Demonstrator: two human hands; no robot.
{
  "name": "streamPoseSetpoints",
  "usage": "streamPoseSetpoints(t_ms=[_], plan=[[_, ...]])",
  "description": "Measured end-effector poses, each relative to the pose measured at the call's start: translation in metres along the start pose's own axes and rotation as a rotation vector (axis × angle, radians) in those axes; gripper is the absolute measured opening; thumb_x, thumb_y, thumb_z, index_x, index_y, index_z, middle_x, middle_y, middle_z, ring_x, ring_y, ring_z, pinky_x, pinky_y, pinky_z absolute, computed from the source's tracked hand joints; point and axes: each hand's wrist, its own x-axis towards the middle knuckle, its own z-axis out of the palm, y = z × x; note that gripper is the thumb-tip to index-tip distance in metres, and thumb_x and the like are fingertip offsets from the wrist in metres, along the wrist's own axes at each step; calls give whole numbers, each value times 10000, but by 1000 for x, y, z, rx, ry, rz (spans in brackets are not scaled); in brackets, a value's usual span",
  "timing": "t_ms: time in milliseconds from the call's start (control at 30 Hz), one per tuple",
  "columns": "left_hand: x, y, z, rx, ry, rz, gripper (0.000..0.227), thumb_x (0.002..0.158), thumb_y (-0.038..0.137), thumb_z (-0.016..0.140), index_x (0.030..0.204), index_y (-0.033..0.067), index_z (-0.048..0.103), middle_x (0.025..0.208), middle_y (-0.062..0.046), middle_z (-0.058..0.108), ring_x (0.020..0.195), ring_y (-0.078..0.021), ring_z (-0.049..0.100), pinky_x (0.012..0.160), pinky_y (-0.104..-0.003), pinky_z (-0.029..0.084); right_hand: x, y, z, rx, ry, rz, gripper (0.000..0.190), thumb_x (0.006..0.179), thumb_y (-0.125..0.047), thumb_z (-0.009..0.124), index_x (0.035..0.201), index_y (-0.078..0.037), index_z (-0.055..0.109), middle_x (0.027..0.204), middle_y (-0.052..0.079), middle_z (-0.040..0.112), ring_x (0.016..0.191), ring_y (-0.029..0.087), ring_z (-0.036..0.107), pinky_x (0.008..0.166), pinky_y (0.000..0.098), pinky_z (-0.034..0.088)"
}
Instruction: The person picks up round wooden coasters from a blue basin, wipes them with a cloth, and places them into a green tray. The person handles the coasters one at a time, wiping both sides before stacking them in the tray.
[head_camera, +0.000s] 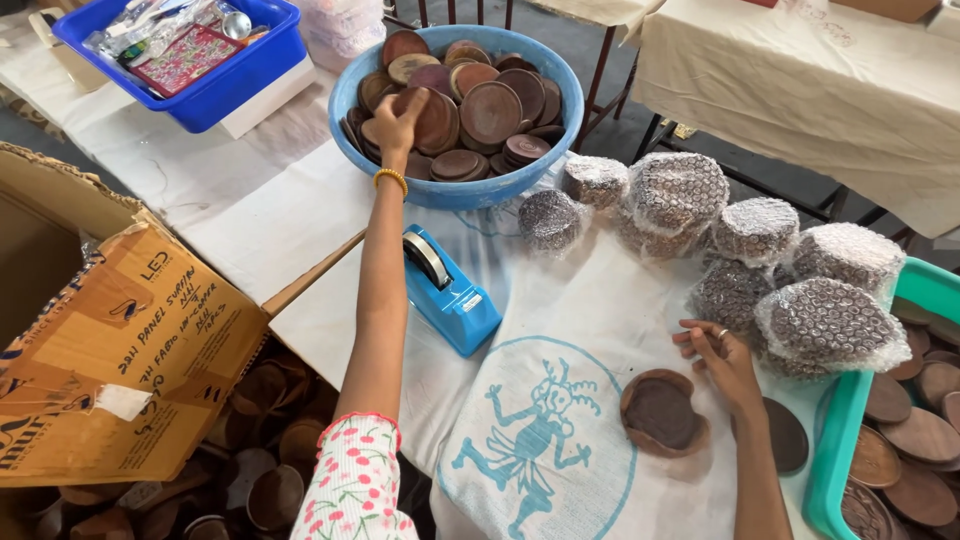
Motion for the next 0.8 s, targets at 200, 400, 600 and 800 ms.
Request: streamPoseSetpoints(t_ms=[200, 400, 600, 800], plan=[[-21, 55, -7, -25, -287, 107, 449, 1044, 475, 597, 1045, 40, 711, 922, -157, 750, 871, -274, 737, 786, -391, 545, 1, 3, 0, 21, -3, -14, 431, 999, -418, 606, 1224, -65, 707, 1047, 66, 757, 875, 129, 652, 720, 284, 507], [-36, 107, -1, 22, -226, 325, 341, 1076, 357, 595, 1035, 31, 687, 911, -186, 722, 838, -372, 708, 741, -435, 542, 6, 15, -2, 24, -4, -79, 448, 992, -433, 608, 1217, -60, 711, 1025, 61, 769, 845, 120, 666, 666, 269, 515], [-107, 267, 50, 94, -563, 464, 214, 1012, 269, 626, 1048, 89, 737, 944, -155, 750, 764, -333, 733, 676, -436, 590, 10, 17, -5, 45, -34, -118, 460, 1009, -433, 599, 1226, -41, 700, 1033, 78, 763, 850, 120, 674, 694, 277, 548], [-253, 331, 103, 85, -810, 440, 322, 954, 362, 719, 910, 53, 799, 786, -145, 766, 645, -240, 702, 607, -400, 567, -2, -42, -20, -14, 156, -234, 409, 1017, -354, 632, 1264, -30, 673, 1092, 103, 758, 921, 143, 698, 750, 316, 587]])
